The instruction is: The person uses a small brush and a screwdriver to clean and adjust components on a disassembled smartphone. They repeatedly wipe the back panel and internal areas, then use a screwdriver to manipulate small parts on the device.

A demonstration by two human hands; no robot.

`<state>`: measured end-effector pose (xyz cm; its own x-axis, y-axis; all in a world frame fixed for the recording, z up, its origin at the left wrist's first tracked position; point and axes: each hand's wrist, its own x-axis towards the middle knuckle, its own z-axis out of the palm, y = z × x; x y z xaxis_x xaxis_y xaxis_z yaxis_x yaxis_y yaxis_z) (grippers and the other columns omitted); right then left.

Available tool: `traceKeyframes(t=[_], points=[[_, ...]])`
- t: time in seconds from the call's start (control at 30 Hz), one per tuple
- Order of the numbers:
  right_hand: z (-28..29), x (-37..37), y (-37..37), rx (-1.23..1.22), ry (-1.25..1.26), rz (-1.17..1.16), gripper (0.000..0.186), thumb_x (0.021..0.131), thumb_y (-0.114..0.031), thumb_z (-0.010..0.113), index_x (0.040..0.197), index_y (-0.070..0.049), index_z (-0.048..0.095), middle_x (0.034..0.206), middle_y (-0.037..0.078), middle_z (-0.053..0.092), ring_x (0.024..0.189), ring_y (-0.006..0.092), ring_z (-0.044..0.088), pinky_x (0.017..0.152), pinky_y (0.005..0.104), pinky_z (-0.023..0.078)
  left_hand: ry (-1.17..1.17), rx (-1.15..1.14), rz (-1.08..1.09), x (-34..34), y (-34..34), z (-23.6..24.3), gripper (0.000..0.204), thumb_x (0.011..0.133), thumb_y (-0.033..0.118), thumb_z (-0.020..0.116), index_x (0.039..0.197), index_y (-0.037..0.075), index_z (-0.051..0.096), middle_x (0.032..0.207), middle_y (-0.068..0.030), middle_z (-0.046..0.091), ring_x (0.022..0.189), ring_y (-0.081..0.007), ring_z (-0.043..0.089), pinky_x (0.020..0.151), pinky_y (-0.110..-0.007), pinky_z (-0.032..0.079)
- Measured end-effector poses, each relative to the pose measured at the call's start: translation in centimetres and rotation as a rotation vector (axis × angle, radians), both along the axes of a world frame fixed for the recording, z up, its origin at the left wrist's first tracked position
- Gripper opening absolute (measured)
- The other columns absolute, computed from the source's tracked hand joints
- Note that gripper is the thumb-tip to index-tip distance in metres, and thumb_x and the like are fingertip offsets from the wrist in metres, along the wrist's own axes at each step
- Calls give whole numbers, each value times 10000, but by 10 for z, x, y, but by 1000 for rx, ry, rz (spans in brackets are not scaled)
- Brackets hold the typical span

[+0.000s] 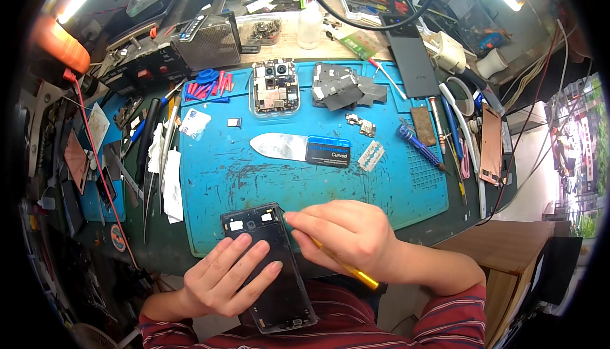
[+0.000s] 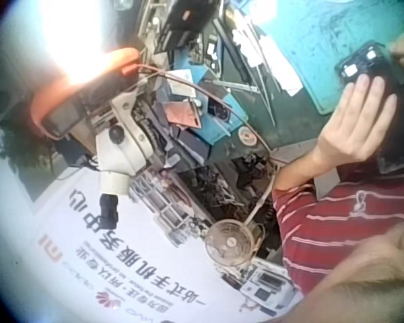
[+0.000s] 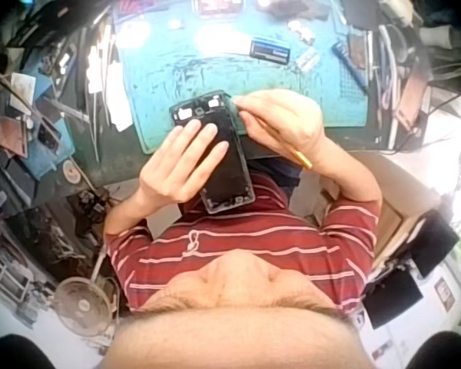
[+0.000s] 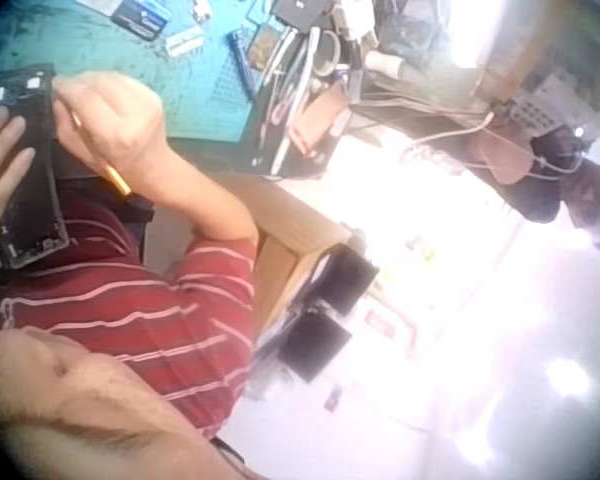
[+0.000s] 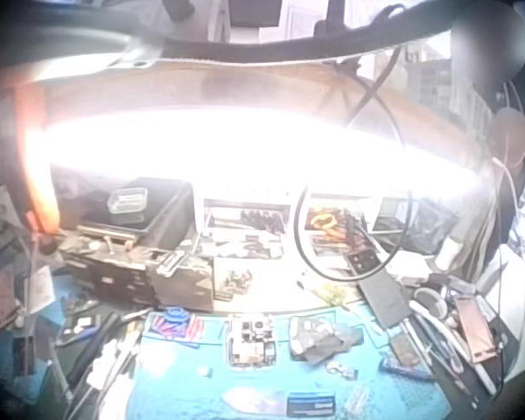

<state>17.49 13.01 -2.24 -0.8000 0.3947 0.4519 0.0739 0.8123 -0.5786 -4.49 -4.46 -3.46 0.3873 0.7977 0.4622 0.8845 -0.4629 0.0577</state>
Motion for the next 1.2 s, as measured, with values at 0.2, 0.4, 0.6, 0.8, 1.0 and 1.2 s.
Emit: traceKeyframes(t=[0.2, 0.4, 0.6, 0.8, 1.0, 1.2], points=[[6, -6, -7, 76, -45, -18, 380, 847, -17, 867, 1209, 16, 755, 1005, 119, 780, 785, 251, 750, 661, 347, 604, 7, 11, 6, 2, -1, -1, 304, 1049, 191, 627, 1306, 164, 789, 1324, -104, 779, 1198, -296, 765, 1028, -389, 614], [2, -5, 3, -20, -35, 50, 374, 862, 4, 856, 1224, -10, 765, 1072, 115, 779, 860, 251, 756, 717, 352, 619, -28, -7, -1, 0, -1, 2, 300, 1045, 192, 633, 1295, 158, 795, 1318, -115, 780, 1198, -310, 766, 1030, -416, 618], [4, 1, 12, -105, -58, 91, 377, 863, 18, 852, 1229, -34, 778, 1092, 102, 784, 894, 254, 764, 748, 355, 629, -43, -25, -9, -2, -1, 2, 302, 1041, 190, 634, 1291, 155, 799, 1326, -122, 777, 1206, -317, 764, 1032, -425, 621], [1, 0, 9, -32, -40, 73, 378, 856, 22, 849, 1224, -12, 769, 1089, 103, 782, 898, 250, 765, 737, 355, 628, -31, -41, -4, -1, -2, 3, 308, 1050, 196, 624, 1303, 153, 795, 1332, -125, 773, 1208, -320, 762, 1033, -426, 621], [3, -5, 5, 19, -49, 25, 372, 857, 9, 856, 1219, 8, 767, 1064, 123, 793, 875, 261, 778, 723, 350, 632, -16, -23, 1, 0, -3, 2, 312, 1057, 194, 615, 1313, 154, 788, 1336, -120, 773, 1209, -315, 762, 1038, -416, 617], [2, -1, 10, -129, -8, 38, 352, 871, 5, 853, 1215, 3, 775, 1043, 140, 805, 873, 276, 795, 742, 348, 640, -6, 0, 7, 2, -2, -2, 310, 1058, 188, 614, 1315, 152, 784, 1334, -114, 775, 1207, -306, 764, 1027, -404, 618]])
